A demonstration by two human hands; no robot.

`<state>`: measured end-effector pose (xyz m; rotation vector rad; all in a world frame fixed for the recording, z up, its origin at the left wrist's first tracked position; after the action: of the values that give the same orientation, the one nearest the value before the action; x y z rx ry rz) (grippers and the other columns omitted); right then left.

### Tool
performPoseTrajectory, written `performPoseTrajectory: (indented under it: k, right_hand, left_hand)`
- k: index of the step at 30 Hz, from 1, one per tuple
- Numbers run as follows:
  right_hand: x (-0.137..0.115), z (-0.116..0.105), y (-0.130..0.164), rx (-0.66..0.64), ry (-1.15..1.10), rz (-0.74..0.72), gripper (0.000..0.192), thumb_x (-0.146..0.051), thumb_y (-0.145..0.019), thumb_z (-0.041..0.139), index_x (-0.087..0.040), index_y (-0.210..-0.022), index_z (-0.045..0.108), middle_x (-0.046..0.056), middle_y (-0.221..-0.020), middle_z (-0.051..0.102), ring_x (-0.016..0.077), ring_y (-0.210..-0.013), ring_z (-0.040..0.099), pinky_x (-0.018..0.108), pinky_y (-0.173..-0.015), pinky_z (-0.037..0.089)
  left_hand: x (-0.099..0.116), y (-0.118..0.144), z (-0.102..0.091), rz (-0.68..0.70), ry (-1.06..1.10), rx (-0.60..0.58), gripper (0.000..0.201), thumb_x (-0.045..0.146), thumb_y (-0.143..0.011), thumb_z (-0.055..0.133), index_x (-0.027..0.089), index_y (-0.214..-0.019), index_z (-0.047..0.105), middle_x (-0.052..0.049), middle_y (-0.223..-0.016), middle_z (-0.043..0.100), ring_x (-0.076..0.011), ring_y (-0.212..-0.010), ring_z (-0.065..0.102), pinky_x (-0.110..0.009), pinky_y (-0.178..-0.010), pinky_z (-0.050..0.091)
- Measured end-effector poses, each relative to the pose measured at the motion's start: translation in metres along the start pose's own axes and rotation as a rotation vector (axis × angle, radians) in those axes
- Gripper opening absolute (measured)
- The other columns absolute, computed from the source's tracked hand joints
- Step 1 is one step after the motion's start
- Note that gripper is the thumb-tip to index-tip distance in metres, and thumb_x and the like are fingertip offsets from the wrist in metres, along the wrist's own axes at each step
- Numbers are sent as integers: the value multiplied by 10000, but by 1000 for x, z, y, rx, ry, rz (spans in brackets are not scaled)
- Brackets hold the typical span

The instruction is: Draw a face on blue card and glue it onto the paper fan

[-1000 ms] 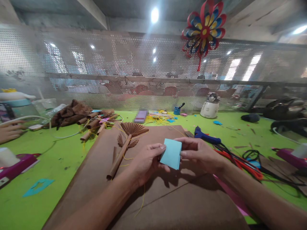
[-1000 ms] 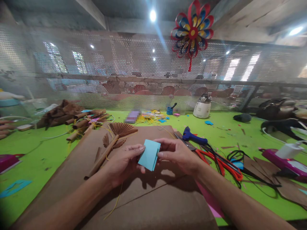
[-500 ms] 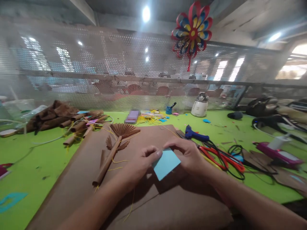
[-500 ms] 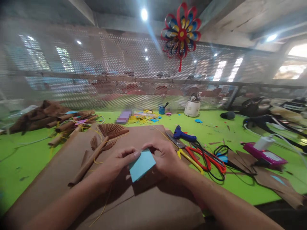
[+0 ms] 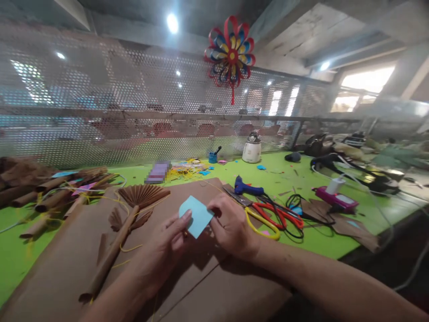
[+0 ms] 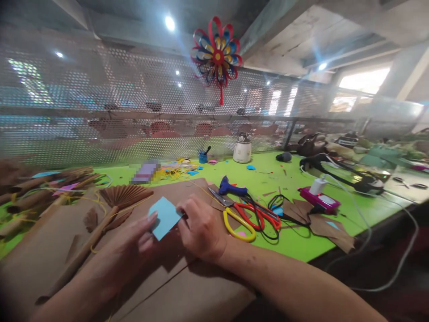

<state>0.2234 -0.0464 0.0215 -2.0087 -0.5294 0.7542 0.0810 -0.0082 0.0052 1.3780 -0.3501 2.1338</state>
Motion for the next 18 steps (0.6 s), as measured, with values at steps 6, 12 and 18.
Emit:
performPoseTrajectory:
  k: [6, 12, 18]
  right_hand:
    - [-7, 4, -1, -68, 69, -42, 196, -85, -756, 466, -223, -894, 442, 34, -773, 541, 180, -697, 529, 295, -649, 445]
    - [-18, 8, -4, -329, 105, -150, 137, -205, -839, 483, -164, -963, 524, 101, -892, 587, 204, -829, 540, 306, -715, 468]
    - [18, -35, -5, -705, 316, 64, 231, -277, -882, 498, -143, -1039, 603, 126, -1044, 609, 224, -1021, 522, 350, -907, 410]
  left_hand:
    - [0, -2, -7, 12, 31, 134, 221, 187, -704, 787, 149, -901, 695, -54, -849, 726, -157, -721, 667, -237, -685, 549]
    - [-2, -11, -20, 11, -16, 116, 107, 184, -737, 736, 139, -791, 655, -12, -744, 692, -130, -647, 635, -206, -606, 542]
    - [6, -9, -31, 43, -93, 282, 108, 81, -769, 632, 153, -849, 617, -7, -771, 675, -138, -637, 634, -279, -602, 592]
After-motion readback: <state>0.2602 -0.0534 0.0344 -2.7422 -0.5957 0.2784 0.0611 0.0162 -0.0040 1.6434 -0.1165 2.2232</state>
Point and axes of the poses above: each hand's wrist, its own y-axis away from the middle knuckle, its own z-axis out of the palm, x = y × z, the point moved 4 cm from there along -y, towards the middle knuckle
